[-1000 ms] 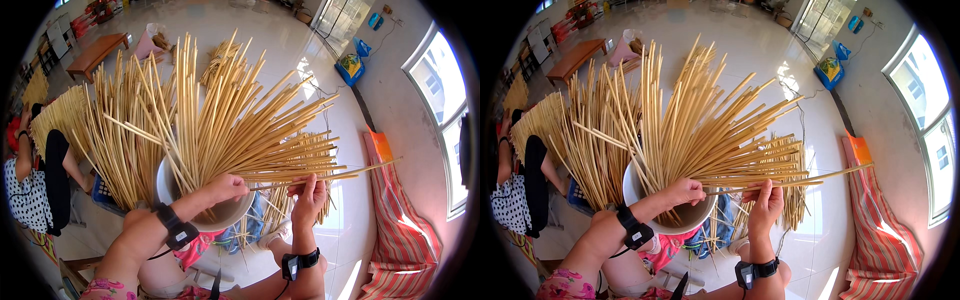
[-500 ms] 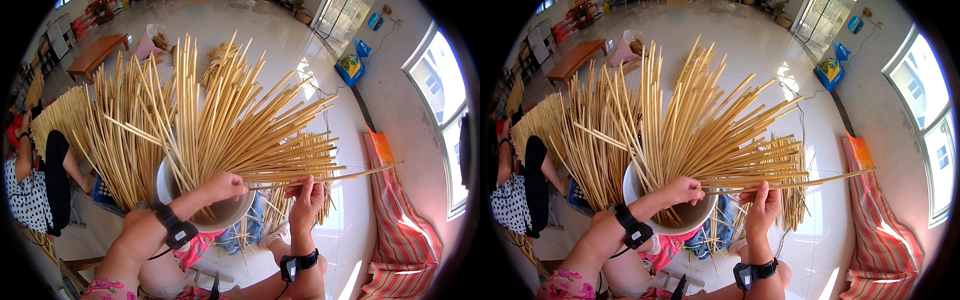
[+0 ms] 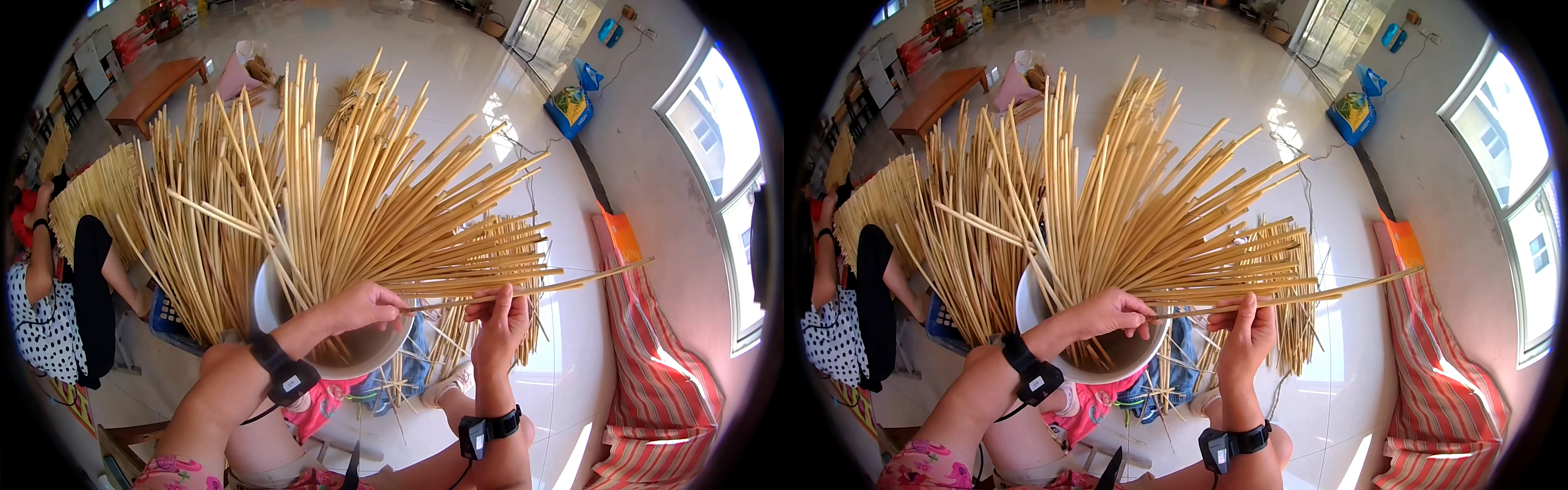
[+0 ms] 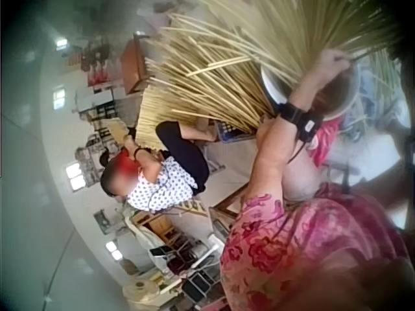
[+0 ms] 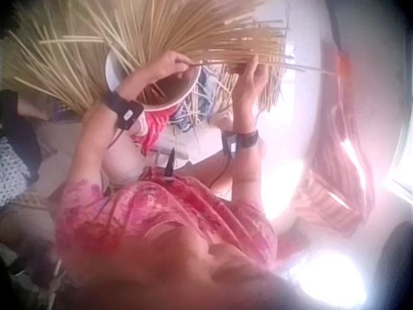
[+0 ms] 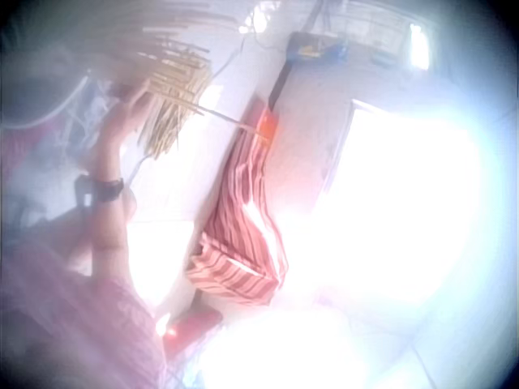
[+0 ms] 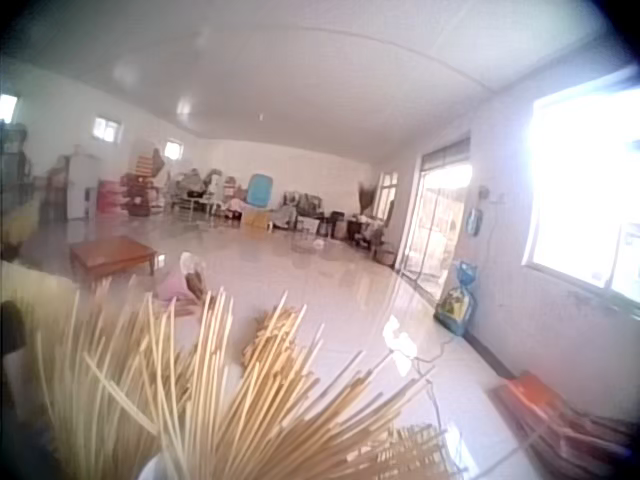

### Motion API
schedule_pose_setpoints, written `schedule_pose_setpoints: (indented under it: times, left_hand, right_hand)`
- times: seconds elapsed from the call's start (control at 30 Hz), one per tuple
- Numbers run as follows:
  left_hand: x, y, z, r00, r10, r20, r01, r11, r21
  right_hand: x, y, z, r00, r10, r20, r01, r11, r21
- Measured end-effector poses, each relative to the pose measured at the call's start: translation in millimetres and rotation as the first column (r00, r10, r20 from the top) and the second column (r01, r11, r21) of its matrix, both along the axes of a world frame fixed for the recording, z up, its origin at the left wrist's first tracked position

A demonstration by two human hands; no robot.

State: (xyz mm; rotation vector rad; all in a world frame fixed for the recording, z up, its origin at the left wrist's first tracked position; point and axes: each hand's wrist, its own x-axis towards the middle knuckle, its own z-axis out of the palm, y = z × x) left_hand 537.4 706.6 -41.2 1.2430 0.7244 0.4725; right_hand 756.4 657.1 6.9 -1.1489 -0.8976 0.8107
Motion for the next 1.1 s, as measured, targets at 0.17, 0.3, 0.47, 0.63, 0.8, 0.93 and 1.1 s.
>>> schedule_pose_setpoints:
  times: [0.17,0.3,0.47,0.63,0.8,0.93,1.1]
  left_hand:
    - [5,-3,4,0.999,-0.018,-0.036,0.018,1.000,0.009]
    - [9,-3,-6,0.996,0.032,-0.087,-0.030,0.999,0.017]
    - [8,-3,11,0.997,-0.077,0.000,0.077,0.997,-0.010]
    - [6,-5,17,0.980,-0.137,0.143,0.133,0.991,0.036]
    - [9,-4,2,0.998,-0.019,0.053,0.016,0.999,0.051]
    - [13,-5,-1,0.976,0.073,-0.203,-0.054,0.994,0.097]
    - [12,-3,2,0.973,0.011,-0.229,0.018,0.992,0.125]
  right_hand:
    - [-19,-4,-6,0.997,0.077,-0.002,-0.077,0.996,-0.033]
    - [-25,-5,-8,0.993,0.114,0.005,-0.114,0.993,-0.037]
    - [-13,0,-4,0.996,0.077,-0.041,-0.079,0.996,-0.046]
    - [-3,2,0,0.996,0.050,-0.073,-0.055,0.997,-0.061]
    - [-14,-2,-1,0.996,0.061,-0.066,-0.064,0.997,-0.042]
    - [-23,-4,-6,0.993,0.121,-0.009,-0.121,0.989,-0.082]
    - [-20,0,-6,0.997,0.074,0.020,-0.071,0.991,-0.112]
